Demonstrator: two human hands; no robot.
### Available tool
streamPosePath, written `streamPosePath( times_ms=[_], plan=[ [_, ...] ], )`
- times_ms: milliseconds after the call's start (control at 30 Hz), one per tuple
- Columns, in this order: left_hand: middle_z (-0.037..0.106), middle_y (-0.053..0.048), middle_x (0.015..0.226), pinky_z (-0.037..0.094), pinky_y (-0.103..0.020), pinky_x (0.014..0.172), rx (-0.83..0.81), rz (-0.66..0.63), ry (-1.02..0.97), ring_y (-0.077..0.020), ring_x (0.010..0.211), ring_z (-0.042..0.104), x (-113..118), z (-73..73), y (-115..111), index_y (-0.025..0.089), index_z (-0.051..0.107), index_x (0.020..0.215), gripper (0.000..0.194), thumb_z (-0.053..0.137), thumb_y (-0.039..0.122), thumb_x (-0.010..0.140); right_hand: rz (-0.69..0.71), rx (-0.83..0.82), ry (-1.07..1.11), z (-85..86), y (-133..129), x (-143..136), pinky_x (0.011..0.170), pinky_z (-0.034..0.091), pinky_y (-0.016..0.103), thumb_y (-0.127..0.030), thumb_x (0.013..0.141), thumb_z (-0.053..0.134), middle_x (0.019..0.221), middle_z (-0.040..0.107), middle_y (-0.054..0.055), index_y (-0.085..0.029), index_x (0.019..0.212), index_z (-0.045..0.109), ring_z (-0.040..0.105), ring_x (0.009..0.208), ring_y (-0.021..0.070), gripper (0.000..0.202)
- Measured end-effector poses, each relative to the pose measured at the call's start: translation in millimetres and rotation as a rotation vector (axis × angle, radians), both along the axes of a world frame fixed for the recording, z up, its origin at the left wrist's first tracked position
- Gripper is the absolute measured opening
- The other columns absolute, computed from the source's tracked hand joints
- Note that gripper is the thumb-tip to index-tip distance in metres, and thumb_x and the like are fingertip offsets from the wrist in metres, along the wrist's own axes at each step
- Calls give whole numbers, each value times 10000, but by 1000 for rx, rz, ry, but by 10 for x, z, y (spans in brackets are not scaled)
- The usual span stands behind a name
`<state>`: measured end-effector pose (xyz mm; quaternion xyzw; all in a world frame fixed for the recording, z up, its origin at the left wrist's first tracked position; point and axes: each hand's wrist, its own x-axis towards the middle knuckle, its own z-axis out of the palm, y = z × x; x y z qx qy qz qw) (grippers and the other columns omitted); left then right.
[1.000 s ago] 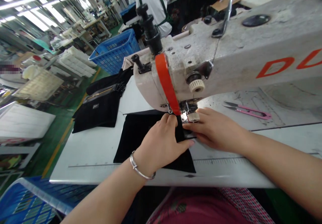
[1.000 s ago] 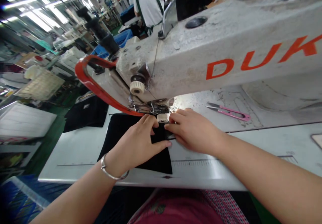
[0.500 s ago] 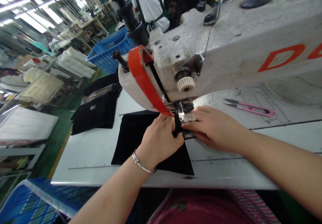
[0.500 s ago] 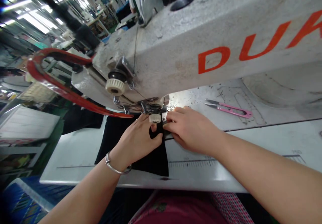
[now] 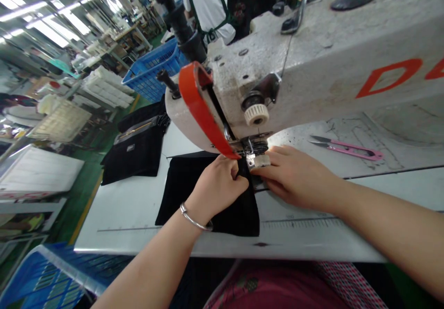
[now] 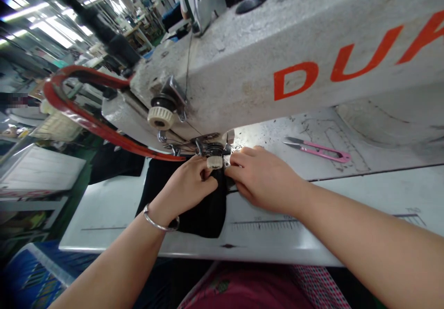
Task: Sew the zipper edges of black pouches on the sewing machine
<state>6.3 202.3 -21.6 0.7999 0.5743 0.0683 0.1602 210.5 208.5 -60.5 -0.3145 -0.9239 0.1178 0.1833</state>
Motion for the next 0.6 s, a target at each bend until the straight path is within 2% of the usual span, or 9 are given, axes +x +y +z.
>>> streamPosePath(
  times_ms=[133,333,600],
  plan=[
    [417,49,582,315,-262,567,-98,-6,-143,-111,578,418,-109,50,69,184,417,581,161,512,130,700,-45,46,-55,18,-27,-71,803,373,406,-309,949,452,1087,609,107,-236,1274,577,527,961,264,356],
    [492,47,610,341,-255,603,33,30,-135,-112,613,474,-113,58,8,180,470,591,120,535,122,674,-170,88,-139,33,-88,-149,779,326,405,-368,969,419,1031,609,106,-219,1258,577,510,943,279,362],
    [490,41,631,326,-258,597,87,-46,-85,-114,621,465,-96,74,10,184,446,603,148,534,91,677,-180,109,-174,25,-103,-144,783,309,410,-373,947,458,1045,615,102,-225,1257,569,494,947,286,361]
  ],
)
